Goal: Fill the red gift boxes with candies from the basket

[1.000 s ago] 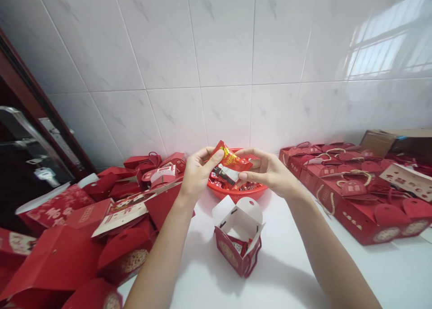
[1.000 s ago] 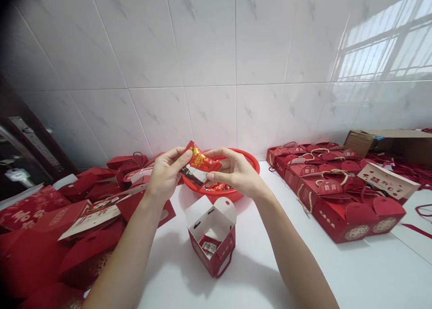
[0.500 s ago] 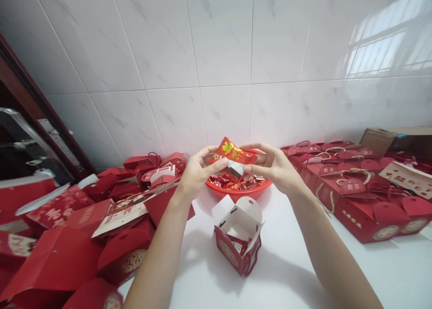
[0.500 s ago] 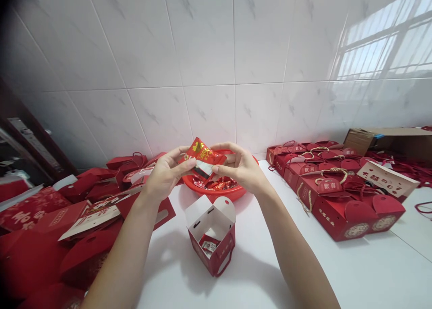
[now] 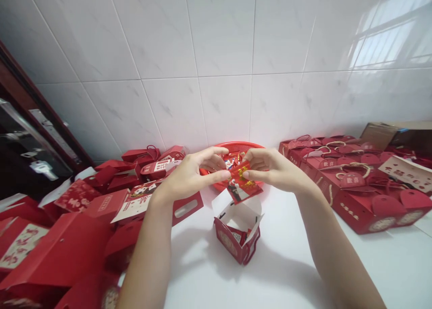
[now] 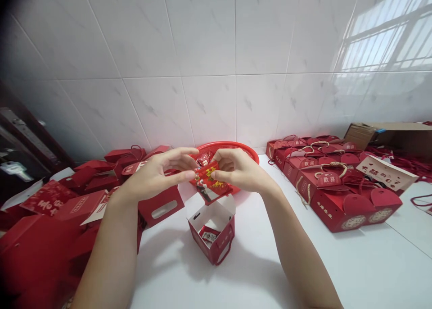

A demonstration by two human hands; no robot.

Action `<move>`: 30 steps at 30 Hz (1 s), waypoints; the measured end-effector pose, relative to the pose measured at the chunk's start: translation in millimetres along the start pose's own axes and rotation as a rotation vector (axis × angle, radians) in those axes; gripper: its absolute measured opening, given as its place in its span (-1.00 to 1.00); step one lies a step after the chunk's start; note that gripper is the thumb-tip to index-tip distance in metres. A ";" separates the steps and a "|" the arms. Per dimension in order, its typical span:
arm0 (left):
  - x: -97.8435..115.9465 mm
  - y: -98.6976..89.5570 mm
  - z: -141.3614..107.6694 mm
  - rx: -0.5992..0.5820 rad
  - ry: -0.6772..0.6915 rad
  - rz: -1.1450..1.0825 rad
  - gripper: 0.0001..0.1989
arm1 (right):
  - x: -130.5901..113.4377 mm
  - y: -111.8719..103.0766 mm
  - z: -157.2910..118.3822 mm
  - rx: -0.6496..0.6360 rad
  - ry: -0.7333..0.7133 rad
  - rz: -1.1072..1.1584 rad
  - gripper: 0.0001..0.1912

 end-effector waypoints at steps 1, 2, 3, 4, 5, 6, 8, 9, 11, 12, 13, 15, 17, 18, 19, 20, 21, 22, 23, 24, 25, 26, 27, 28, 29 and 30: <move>0.6 -3.2 -1.0 0.031 -0.001 0.031 -0.50 | 0.8 2.1 -0.6 -0.041 0.026 -0.016 -0.85; 1.1 -5.5 -1.8 0.052 0.001 0.054 -0.53 | 2.1 4.9 -1.0 -0.091 0.058 -0.040 -0.88; 1.4 -6.7 -2.4 0.060 0.000 0.073 -0.55 | 3.5 7.8 -1.4 -0.141 0.093 -0.075 -0.90; 1.5 -7.1 -2.9 0.059 -0.003 0.090 -0.56 | 4.9 10.2 -1.6 -0.177 0.125 -0.121 -0.92; 1.7 -7.0 -3.3 0.052 -0.004 0.105 -0.58 | 6.0 11.8 -1.5 -0.192 0.147 -0.171 -0.93; 2.0 -6.6 -3.7 0.044 -0.005 0.117 -0.59 | 6.4 12.5 -1.2 -0.186 0.156 -0.217 -0.93; 2.8 -5.5 -4.6 0.021 -0.001 0.137 -0.63 | 5.6 12.8 -0.3 -0.152 0.148 -0.277 -0.92; 3.1 -4.8 -5.0 0.001 0.000 0.146 -0.64 | 4.8 13.2 -0.2 -0.149 0.137 -0.291 -0.91; 2.7 -3.4 -5.5 -0.052 0.000 0.172 -0.67 | 2.3 15.2 -0.8 -0.178 0.102 -0.308 -0.89; 1.3 -2.3 -5.7 -0.089 -0.008 0.194 -0.69 | 1.0 16.0 -1.5 -0.195 0.085 -0.322 -0.88; -1.0 -0.8 -5.7 -0.136 -0.022 0.218 -0.70 | -0.3 16.5 -2.4 -0.206 0.071 -0.345 -0.89; -8.3 3.6 -5.5 -0.245 -0.063 0.253 -0.74 | -2.1 16.7 -4.4 -0.214 0.060 -0.411 -0.92; -17.3 9.2 -5.1 -0.334 -0.116 0.242 -0.76 | -3.4 16.0 -6.4 -0.216 0.066 -0.476 -0.94; -21.3 11.9 -4.7 -0.359 -0.139 0.219 -0.77 | -4.2 15.5 -7.4 -0.220 0.066 -0.494 -0.95; -24.7 14.7 -4.2 -0.374 -0.161 0.195 -0.78 | -5.3 15.0 -8.5 -0.229 0.062 -0.500 -0.94; -27.2 17.5 -3.6 -0.387 -0.180 0.178 -0.79 | -6.3 14.5 -9.7 -0.245 0.059 -0.500 -0.92; -28.7 20.3 -3.1 -0.402 -0.195 0.174 -0.79 | -7.2 13.9 -11.2 -0.263 0.059 -0.498 -0.89; -29.4 23.1 -2.6 -0.424 -0.207 0.184 -0.80 | -7.8 13.3 -13.1 -0.283 0.062 -0.495 -0.87; -29.2 25.7 -2.2 -0.448 -0.214 0.206 -0.80 | -8.1 12.6 -15.5 -0.299 0.064 -0.493 -0.85; -28.3 27.8 -1.8 -0.471 -0.218 0.238 -0.79 | -8.0 11.8 -18.6 -0.309 0.063 -0.492 -0.82; -27.2 29.6 -1.4 -0.494 -0.220 0.276 -0.75 | -7.2 11.2 -22.5 -0.314 0.058 -0.493 -0.78; -25.9 31.1 -1.0 -0.514 -0.223 0.317 -0.70 | -5.5 10.9 -27.3 -0.314 0.050 -0.493 -0.74; -24.7 32.6 -0.7 -0.533 -0.224 0.355 -0.65 | -2.8 10.9 -33.0 -0.308 0.040 -0.494 -0.68; -23.6 34.2 -0.4 -0.549 -0.226 0.387 -0.60 | 1.1 11.3 -39.4 -0.290 0.034 -0.494 -0.61; -22.8 36.0 -0.2 -0.562 -0.229 0.413 -0.57 | 6.3 12.0 -46.3 -0.259 0.033 -0.489 -0.53; -22.1 38.3 -0.1 -0.571 -0.229 0.430 -0.54 | 12.7 13.0 -53.4 -0.213 0.040 -0.479 -0.45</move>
Point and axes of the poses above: each hand's wrist, its own z-axis towards the middle knuckle, its own y-axis out of the palm, x = y × z, the point moved 4 cm from there along z, towards the middle knuckle, and after that the axes turned 1 degree about -x, right-handed, at the moved point
